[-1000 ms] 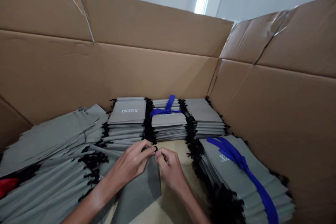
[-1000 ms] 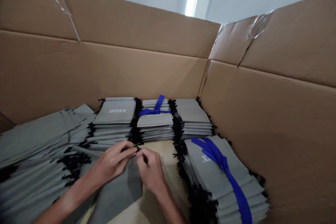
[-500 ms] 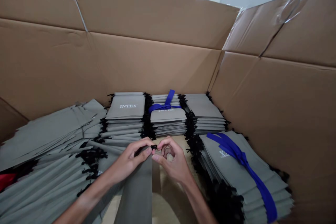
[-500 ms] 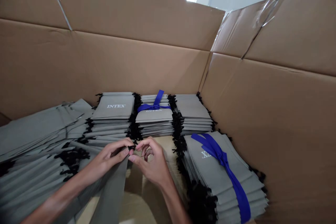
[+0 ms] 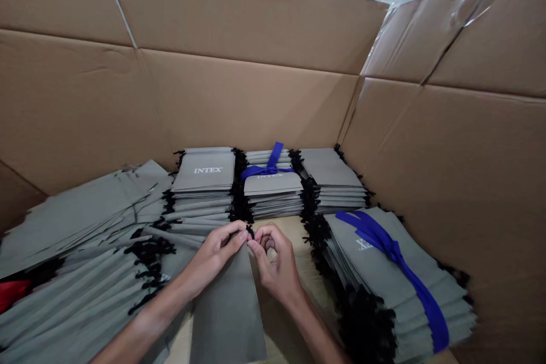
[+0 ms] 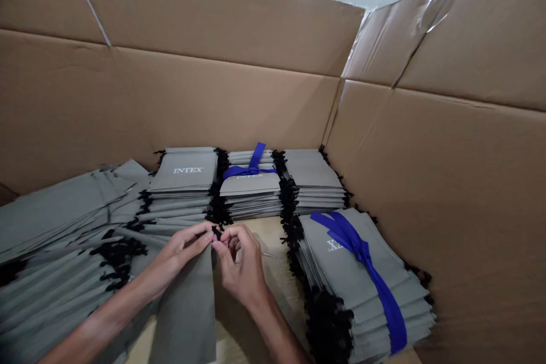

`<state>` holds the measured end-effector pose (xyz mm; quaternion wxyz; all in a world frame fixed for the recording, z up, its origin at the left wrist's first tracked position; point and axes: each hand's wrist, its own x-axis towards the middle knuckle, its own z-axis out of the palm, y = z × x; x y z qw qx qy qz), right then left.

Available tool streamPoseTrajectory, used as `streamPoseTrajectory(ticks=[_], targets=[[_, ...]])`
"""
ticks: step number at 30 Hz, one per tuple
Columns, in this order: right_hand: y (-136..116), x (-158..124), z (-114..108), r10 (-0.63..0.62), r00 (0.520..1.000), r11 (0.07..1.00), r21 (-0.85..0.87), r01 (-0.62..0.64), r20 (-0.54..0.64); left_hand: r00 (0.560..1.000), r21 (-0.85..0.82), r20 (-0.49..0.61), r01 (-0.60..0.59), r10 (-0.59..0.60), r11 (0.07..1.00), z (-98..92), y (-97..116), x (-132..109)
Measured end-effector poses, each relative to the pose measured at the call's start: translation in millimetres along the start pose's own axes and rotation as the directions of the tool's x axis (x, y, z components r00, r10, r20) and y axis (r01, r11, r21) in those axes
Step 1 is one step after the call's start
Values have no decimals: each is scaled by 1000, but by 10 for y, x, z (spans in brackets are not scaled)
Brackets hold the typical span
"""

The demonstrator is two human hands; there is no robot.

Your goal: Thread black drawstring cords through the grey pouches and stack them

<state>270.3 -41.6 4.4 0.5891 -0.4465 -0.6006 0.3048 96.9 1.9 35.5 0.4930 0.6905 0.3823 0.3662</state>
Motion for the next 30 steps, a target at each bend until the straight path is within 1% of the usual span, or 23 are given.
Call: streamPoseTrajectory(ticks=[1,2,3,4,5,7,8,9,10,11,14,17,20,21,22,23,25,27,28,30], targets=[[13,-12,23,-33,999,998,-45,32,-35,999,57,-31,-34,36,998,18,-10,-7],[23,-21,39,-66,996,995,-84,61,-57,993,130,-70,-87,97,988,38,-15,-16],[31,-27,48,-97,993,989,-117,88,-70,978,222,-105,-154,181,963,60,-16,-26],[34,-30,50,-124,989,983,-145,112,-75,950,332,-131,-228,284,915,81,-11,-37],[35,-32,47,-148,986,977,-169,133,-77,907,451,-141,-297,396,842,99,-2,-49],[33,-31,33,-183,980,965,-205,164,-79,804,656,-102,-388,585,648,123,26,-71],[33,-30,26,-194,978,961,-217,173,-80,762,721,-64,-411,645,558,127,42,-81],[35,-29,20,-197,977,959,-222,174,-83,732,761,-29,-426,681,489,128,58,-88],[39,-29,18,-193,977,960,-223,170,-88,715,783,-1,-434,699,446,125,72,-93],[44,-29,18,-185,978,962,-219,161,-97,709,794,19,-439,705,421,121,83,-96],[64,-36,30,-162,980,969,-207,135,-118,706,824,57,-433,706,366,115,101,-99],[78,-51,55,-169,977,961,-241,135,-128,693,878,101,-400,714,263,124,98,-100],[91,-67,92,-162,973,948,-300,108,-162,684,927,131,-341,717,156,135,73,-102],[98,-70,108,-149,974,948,-305,91,-172,691,934,127,-325,712,149,136,61,-100],[107,-71,124,-127,976,953,-295,71,-178,702,934,112,-316,703,167,135,46,-97],[117,-69,141,-95,979,963,-267,44,-180,720,924,85,-315,689,215,132,31,-93],[139,-57,171,1,984,985,-169,-32,-181,763,865,9,-330,646,379,121,3,-78],[153,-35,190,105,979,992,-52,-116,-177,802,758,-66,-347,594,552,112,-16,-60],[153,-22,193,148,974,989,3,-150,-174,814,704,-101,-348,573,619,110,-20,-52],[138,5,184,208,963,976,94,-195,-169,818,621,-169,-345,549,704,115,-17,-41]])
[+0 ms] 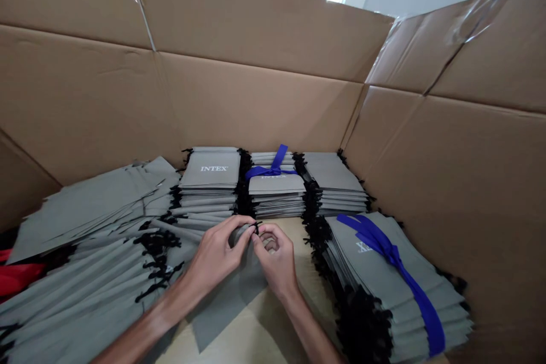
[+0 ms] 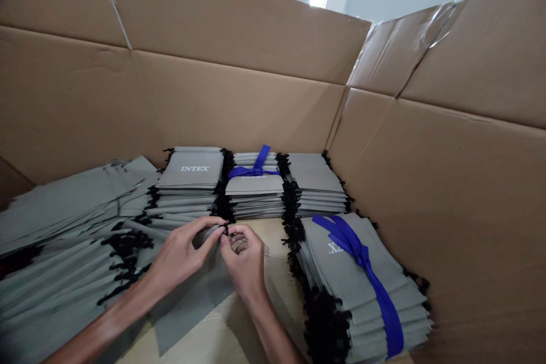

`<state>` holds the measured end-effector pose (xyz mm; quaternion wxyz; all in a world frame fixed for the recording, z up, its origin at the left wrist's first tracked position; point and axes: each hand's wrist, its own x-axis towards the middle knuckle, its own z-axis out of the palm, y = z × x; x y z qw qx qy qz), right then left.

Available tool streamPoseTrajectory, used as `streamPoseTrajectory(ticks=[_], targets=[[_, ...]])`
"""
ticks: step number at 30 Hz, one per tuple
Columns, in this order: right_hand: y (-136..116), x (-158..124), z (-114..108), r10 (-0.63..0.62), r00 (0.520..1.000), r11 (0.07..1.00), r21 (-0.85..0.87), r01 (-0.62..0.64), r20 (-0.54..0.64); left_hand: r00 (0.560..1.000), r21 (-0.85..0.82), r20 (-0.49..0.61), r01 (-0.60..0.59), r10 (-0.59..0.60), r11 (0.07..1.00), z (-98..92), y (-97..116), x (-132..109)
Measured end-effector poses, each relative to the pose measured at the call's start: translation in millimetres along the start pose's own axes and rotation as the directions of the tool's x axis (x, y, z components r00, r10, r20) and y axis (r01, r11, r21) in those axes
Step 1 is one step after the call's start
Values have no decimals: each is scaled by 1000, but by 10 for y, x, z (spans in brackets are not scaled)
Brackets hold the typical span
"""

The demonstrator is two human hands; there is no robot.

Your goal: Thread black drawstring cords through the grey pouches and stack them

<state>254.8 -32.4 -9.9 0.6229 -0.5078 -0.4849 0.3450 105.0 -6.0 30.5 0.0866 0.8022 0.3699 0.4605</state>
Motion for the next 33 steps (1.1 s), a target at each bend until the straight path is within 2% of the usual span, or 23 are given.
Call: streamPoseTrajectory(ticks=[3,6,12,15,20,24,29,33], targets=[[-53,29,-30,50,999,994,92,-50,3,997,-78,-76,0,-6,997,8,24,4],[-88,49,-62,67,998,986,151,-67,4,990,-96,-109,-98,88,991,3,27,-12],[-73,59,-67,54,999,987,155,-52,-7,953,36,-93,-288,290,957,-57,-86,-72],[-84,52,-87,0,1000,994,106,0,-5,949,42,-45,-309,311,950,-91,-118,-65],[-146,42,-140,-129,992,992,-18,129,15,973,-125,27,-226,231,966,-140,-111,29],[-173,32,-153,-226,974,968,-103,228,29,967,-184,54,-235,248,955,-170,-110,84],[-177,13,-179,-321,945,931,-162,327,63,959,-95,73,-266,274,959,-181,-76,67],[-195,-19,-183,-387,922,903,-191,385,27,941,49,73,-333,329,942,-164,-51,29]])
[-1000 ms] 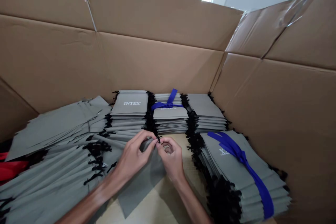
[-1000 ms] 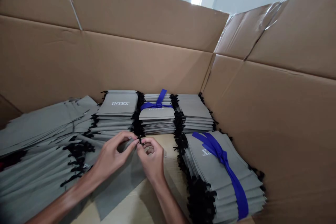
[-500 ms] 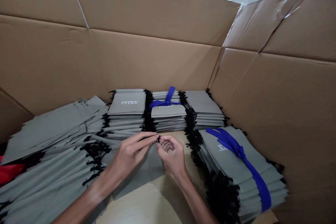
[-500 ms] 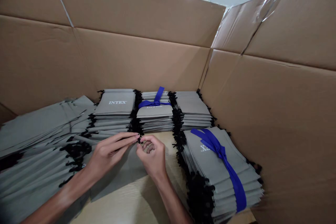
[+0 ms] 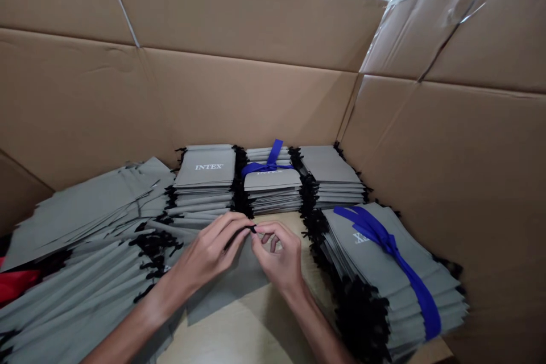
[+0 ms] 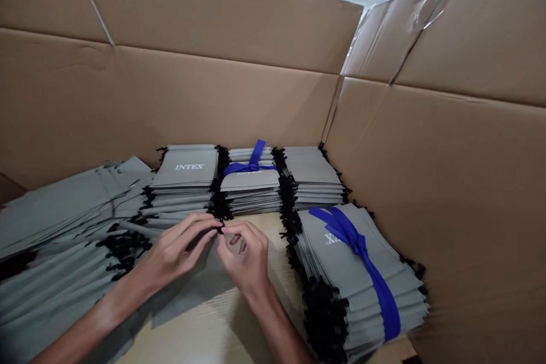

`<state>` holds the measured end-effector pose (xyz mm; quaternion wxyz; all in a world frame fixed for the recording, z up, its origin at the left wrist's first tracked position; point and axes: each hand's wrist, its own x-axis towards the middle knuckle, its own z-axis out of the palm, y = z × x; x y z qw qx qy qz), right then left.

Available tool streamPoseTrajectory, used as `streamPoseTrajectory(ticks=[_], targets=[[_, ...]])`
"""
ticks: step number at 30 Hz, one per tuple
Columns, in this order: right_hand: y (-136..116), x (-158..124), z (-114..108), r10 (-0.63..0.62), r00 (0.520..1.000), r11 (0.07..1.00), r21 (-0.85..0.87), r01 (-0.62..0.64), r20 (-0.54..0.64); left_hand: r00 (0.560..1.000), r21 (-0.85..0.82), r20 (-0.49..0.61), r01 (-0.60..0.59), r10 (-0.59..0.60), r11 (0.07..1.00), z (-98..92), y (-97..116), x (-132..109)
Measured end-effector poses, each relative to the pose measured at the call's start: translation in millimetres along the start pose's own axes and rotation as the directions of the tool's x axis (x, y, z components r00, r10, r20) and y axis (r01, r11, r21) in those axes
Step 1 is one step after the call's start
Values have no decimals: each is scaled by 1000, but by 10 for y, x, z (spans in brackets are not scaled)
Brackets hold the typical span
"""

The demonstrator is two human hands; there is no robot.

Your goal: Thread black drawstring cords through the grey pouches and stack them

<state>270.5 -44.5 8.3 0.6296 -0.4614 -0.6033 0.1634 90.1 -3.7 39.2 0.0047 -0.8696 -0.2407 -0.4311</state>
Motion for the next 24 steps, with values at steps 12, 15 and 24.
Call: streamPoseTrajectory(ticks=[12,15,24], targets=[[-128,-4,10,63,996,994,97,-56,-68,1000,-37,-25,5,-6,999,-13,2,2],[-113,48,-50,80,996,992,98,-83,40,999,-90,29,40,-37,995,-26,-44,8],[108,108,-54,356,898,860,285,-424,260,945,-205,225,284,-237,937,-38,-141,78]])
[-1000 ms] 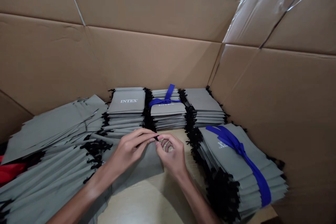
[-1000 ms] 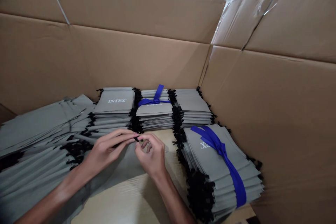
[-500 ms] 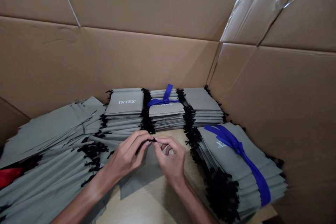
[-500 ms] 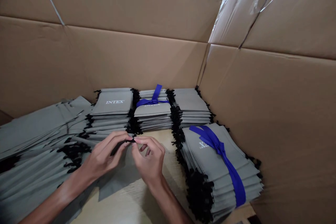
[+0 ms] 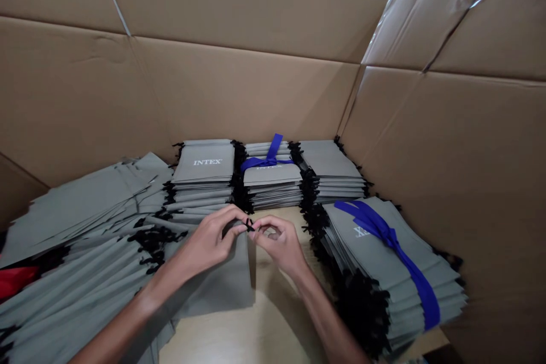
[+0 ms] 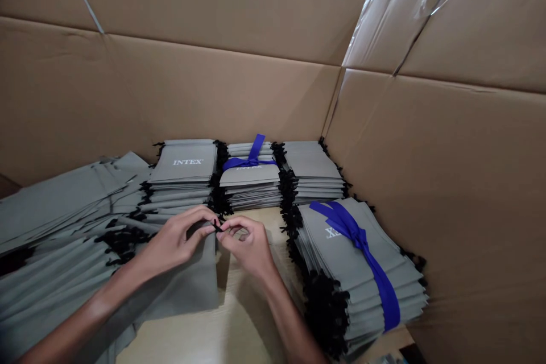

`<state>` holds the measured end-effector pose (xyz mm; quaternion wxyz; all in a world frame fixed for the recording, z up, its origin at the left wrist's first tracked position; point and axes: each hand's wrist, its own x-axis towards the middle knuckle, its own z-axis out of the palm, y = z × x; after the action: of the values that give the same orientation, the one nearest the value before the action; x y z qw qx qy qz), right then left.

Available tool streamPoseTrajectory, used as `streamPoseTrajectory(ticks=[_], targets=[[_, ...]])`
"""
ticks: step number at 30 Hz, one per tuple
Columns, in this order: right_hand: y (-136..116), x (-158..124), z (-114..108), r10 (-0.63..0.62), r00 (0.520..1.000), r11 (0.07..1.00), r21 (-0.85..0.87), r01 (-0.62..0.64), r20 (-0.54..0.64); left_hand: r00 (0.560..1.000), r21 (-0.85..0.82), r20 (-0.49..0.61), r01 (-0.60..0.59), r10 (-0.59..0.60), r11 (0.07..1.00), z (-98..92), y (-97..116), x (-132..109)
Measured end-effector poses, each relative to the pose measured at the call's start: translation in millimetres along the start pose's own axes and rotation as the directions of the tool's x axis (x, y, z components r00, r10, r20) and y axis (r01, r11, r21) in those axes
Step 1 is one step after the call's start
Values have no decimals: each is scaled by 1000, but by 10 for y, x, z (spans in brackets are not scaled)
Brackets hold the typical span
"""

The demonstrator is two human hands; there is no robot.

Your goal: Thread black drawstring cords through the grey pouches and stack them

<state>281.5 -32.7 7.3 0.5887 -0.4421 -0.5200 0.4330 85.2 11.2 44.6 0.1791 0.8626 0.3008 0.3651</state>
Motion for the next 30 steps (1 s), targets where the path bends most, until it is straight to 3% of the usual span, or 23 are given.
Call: streamPoseTrajectory(ticks=[4,8,13,19,26,30], targets=[[39,21,3,77,997,991,111,-80,28,990,-127,45,138,-133,982,4,-9,8],[24,25,-1,211,978,962,180,-207,-1,971,-257,-101,187,-219,948,84,-4,0],[-10,23,-11,211,977,962,183,-202,-29,971,-222,-224,30,-81,975,105,41,-22],[-50,24,-6,113,990,986,136,-102,-80,972,-131,-224,-105,74,986,65,50,-56],[-80,-14,0,48,993,998,40,-44,-107,958,-98,-285,-51,21,994,92,76,-69],[-116,-36,-2,30,994,999,-11,-31,-106,969,-120,-225,-127,98,985,44,28,-96]])
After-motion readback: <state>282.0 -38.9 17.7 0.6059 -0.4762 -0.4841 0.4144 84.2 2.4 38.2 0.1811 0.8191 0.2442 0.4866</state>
